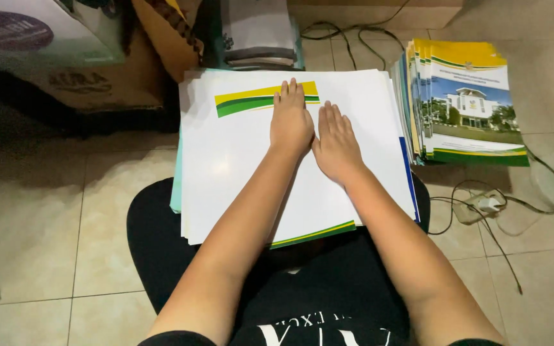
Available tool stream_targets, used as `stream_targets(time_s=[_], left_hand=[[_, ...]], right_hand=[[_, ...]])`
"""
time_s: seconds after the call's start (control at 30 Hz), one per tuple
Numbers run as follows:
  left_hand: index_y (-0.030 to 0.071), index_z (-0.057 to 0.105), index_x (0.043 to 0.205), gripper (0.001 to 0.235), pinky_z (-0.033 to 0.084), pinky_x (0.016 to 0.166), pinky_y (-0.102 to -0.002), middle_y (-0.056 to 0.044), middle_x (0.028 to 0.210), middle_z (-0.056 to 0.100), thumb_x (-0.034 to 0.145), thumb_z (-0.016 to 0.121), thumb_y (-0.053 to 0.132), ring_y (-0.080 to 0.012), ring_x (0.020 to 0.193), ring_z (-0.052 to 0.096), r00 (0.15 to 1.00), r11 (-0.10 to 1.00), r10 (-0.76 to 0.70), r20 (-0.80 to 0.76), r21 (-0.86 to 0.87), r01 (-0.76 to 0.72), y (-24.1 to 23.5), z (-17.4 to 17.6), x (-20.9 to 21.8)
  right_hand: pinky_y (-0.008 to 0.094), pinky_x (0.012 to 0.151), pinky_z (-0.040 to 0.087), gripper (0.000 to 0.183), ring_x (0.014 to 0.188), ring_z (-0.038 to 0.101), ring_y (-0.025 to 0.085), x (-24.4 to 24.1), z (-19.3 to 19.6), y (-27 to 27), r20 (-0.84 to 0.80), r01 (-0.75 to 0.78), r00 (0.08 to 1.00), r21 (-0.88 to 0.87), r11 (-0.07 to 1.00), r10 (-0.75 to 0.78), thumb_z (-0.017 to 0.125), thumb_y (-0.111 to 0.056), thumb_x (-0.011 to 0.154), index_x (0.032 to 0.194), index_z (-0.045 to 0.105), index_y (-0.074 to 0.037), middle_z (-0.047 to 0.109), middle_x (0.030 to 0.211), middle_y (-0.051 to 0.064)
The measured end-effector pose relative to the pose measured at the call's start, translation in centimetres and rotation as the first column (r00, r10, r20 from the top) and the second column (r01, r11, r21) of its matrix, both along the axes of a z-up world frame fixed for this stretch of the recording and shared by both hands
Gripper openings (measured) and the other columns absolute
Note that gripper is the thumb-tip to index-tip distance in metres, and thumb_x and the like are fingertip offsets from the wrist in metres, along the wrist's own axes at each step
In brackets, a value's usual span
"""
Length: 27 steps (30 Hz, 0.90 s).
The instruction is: Sorting and inspecting printed brochures by flipping through pages and smoothing them flat on a stack.
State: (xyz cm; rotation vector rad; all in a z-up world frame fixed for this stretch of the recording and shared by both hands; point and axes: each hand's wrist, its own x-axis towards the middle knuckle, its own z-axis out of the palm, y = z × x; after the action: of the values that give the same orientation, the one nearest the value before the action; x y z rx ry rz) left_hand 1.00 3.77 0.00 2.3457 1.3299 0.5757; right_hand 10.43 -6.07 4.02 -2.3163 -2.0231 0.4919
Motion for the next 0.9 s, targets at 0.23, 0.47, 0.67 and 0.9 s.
stream_targets(time_s=[0.23,0.47,0.67,0.9], left_hand=[[-0.004,0.04,0.153,0.056,0.019,0.129,-0.048,-0.021,0.164,0.036,0.1,0.041,0.014,-0.0339,0.156,0.027,0.997,0.999,0.039,0.073,-0.041,-0.036,0.6,-0.5,0.5],[-0.005,0.044,0.151,0.056,0.021,0.128,-0.048,-0.022,0.16,0.041,0.097,0.043,0.008,-0.035,0.155,0.03,0.995,0.999,0.047,0.088,0.007,-0.048,0.5,-0.6,0.2],[-0.001,0.044,0.152,0.054,0.018,0.128,-0.052,-0.022,0.164,0.035,0.1,0.043,0.012,-0.0375,0.156,0.024,0.986,0.99,0.138,-0.094,0.041,-0.135,-1.1,0.6,-0.6],[0.002,0.038,0.156,0.056,0.017,0.127,-0.054,-0.022,0.166,0.032,0.101,0.04,0.013,-0.0381,0.157,0.022,0.98,0.993,0.117,-0.164,-0.014,-0.121,-1.5,0.9,-1.0]], right_hand=[[0.044,0.128,0.001,0.061,0.158,0.006,0.032,1.6,-0.6,7.8,0.044,-0.035,0.998,0.053,0.998,0.033,0.034,-0.017,0.107,0.161,0.015,0.004,0.008,0.17,0.022],[0.043,0.128,0.003,0.062,0.158,0.01,0.028,-0.9,2.0,-2.1,0.029,-0.034,0.999,0.019,0.999,0.034,0.025,-0.029,0.107,0.162,0.017,0.0,0.013,0.17,0.018],[0.044,0.127,0.003,0.064,0.158,0.009,0.03,-1.7,0.8,-8.3,0.046,-0.006,0.999,-0.028,1.0,0.007,0.026,-0.033,0.108,0.161,0.017,0.001,0.012,0.17,0.021],[0.046,0.127,0.003,0.063,0.158,0.007,0.031,-1.3,0.8,-2.0,0.021,0.01,1.0,0.003,1.0,-0.01,0.025,-0.03,0.108,0.16,0.016,0.004,0.011,0.169,0.023]])
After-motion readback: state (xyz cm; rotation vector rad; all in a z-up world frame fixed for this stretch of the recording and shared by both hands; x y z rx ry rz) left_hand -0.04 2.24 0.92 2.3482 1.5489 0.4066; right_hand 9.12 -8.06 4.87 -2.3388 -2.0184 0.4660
